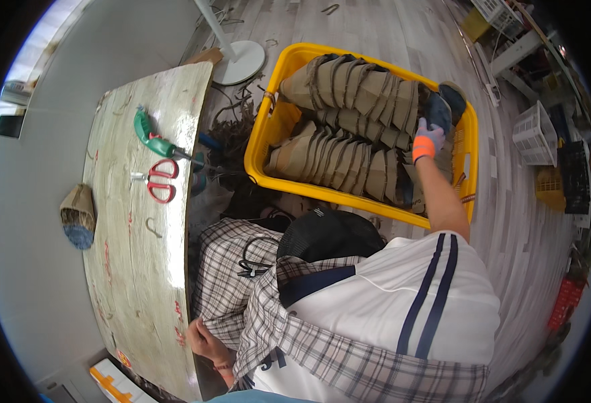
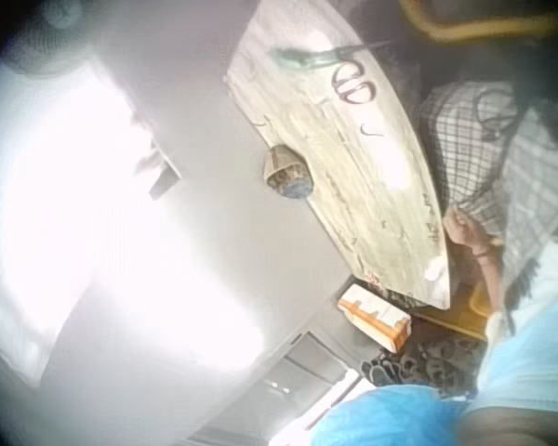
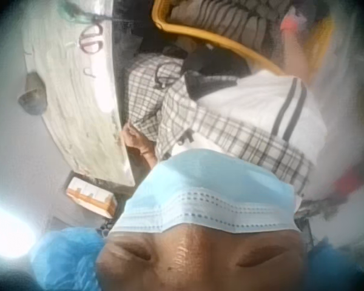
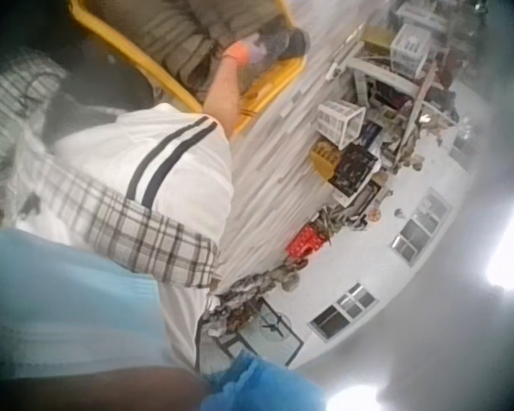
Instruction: The person trims the interior lining and edges of beige shoe uppers using scissors and a handheld electric trimmer. They handle the uppers one at a time, rotate them to access different areas, and place finished pieces into a yellow bin.
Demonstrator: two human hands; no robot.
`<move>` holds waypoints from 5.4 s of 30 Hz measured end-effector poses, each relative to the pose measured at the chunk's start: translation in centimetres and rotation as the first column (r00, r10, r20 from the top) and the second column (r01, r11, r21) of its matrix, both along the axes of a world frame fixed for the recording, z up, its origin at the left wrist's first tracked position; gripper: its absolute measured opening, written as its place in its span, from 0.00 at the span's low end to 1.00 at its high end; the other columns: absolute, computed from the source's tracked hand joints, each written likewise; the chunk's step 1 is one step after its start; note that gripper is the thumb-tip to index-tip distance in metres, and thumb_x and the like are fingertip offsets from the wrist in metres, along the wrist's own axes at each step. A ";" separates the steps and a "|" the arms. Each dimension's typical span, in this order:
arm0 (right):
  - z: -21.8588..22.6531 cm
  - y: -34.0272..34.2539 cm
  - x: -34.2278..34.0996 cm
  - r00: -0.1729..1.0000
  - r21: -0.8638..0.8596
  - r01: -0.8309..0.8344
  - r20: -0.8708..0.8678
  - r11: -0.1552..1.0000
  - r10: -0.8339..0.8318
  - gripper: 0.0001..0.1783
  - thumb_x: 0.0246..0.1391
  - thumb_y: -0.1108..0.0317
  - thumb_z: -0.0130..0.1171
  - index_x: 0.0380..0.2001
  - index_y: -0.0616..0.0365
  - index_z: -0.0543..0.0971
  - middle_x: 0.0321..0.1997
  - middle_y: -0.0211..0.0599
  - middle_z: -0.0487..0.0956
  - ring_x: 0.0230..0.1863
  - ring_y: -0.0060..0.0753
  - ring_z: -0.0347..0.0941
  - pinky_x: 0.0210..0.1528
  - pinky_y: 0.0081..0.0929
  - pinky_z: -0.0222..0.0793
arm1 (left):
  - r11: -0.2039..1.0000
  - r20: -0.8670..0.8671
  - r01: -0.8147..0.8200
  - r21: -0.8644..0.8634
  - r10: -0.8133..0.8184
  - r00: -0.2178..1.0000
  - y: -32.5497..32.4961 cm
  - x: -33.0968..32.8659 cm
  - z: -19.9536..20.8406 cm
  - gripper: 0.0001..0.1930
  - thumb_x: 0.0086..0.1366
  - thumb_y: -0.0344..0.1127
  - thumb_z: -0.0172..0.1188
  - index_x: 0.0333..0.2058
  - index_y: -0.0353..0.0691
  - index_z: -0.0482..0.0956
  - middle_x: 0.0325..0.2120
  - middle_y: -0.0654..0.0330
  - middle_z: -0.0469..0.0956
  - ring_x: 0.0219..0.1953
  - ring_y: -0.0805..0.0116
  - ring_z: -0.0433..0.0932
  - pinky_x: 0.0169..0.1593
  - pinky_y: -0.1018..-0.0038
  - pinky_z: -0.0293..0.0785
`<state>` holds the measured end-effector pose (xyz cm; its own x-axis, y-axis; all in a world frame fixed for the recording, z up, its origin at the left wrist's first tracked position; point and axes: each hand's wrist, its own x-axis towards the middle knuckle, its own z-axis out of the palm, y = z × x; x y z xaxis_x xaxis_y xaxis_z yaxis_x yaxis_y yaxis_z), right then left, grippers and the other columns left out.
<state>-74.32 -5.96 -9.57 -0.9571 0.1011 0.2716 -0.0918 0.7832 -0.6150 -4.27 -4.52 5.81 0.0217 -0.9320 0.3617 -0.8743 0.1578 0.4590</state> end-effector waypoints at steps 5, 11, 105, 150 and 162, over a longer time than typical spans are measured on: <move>-0.2 -1.7 -10.0 0.688 -0.369 -0.127 0.636 0.921 0.350 0.25 0.55 0.51 0.51 0.54 0.50 0.70 0.50 0.44 0.73 0.51 0.38 0.69 0.55 0.32 0.61 | 0.945 -0.129 0.319 0.069 -0.309 0.942 -9.4 -7.6 2.3 0.04 0.63 0.25 0.53 0.33 0.32 0.77 0.30 0.54 0.77 0.30 0.61 0.75 0.34 0.72 0.70; 1.3 -8.9 -10.4 0.222 -0.669 -0.250 0.665 0.700 0.714 0.25 0.63 0.60 0.43 0.60 0.58 0.65 0.64 0.35 0.63 0.62 0.38 0.60 0.59 0.33 0.57 | 0.793 -0.522 0.572 0.210 -0.404 0.752 -18.7 -18.9 3.8 0.07 0.65 0.28 0.53 0.35 0.32 0.78 0.30 0.61 0.78 0.31 0.77 0.74 0.36 0.81 0.71; -5.7 0.5 2.8 0.035 -0.345 0.001 0.938 0.938 0.345 0.46 0.51 0.41 0.57 0.67 0.49 0.52 0.72 0.43 0.44 0.72 0.44 0.39 0.68 0.39 0.41 | 0.427 -0.644 0.658 0.620 -0.202 0.738 -24.6 -29.8 -1.8 0.28 0.62 0.37 0.58 0.56 0.26 0.64 0.56 0.47 0.67 0.58 0.60 0.65 0.59 0.70 0.61; 31.4 -28.9 53.5 -0.829 -0.440 -0.077 -0.471 -0.895 0.303 0.15 0.59 0.63 0.51 0.39 0.61 0.82 0.52 0.43 0.74 0.56 0.35 0.67 0.61 0.30 0.59 | 0.900 -0.883 -0.400 -0.172 0.040 0.468 -2.4 12.1 8.0 0.22 0.56 0.21 0.57 0.51 0.28 0.68 0.47 0.56 0.74 0.48 0.68 0.71 0.52 0.75 0.65; 21.6 -32.5 57.4 -0.448 -0.332 -0.795 -0.242 -0.507 0.861 0.39 0.42 0.39 0.61 0.48 0.61 0.73 0.47 0.48 0.75 0.48 0.47 0.71 0.53 0.38 0.65 | 0.782 -0.279 -0.613 -0.112 0.568 0.775 -6.9 23.3 0.8 0.22 0.66 0.34 0.39 0.55 0.31 0.68 0.52 0.39 0.67 0.50 0.48 0.70 0.55 0.60 0.67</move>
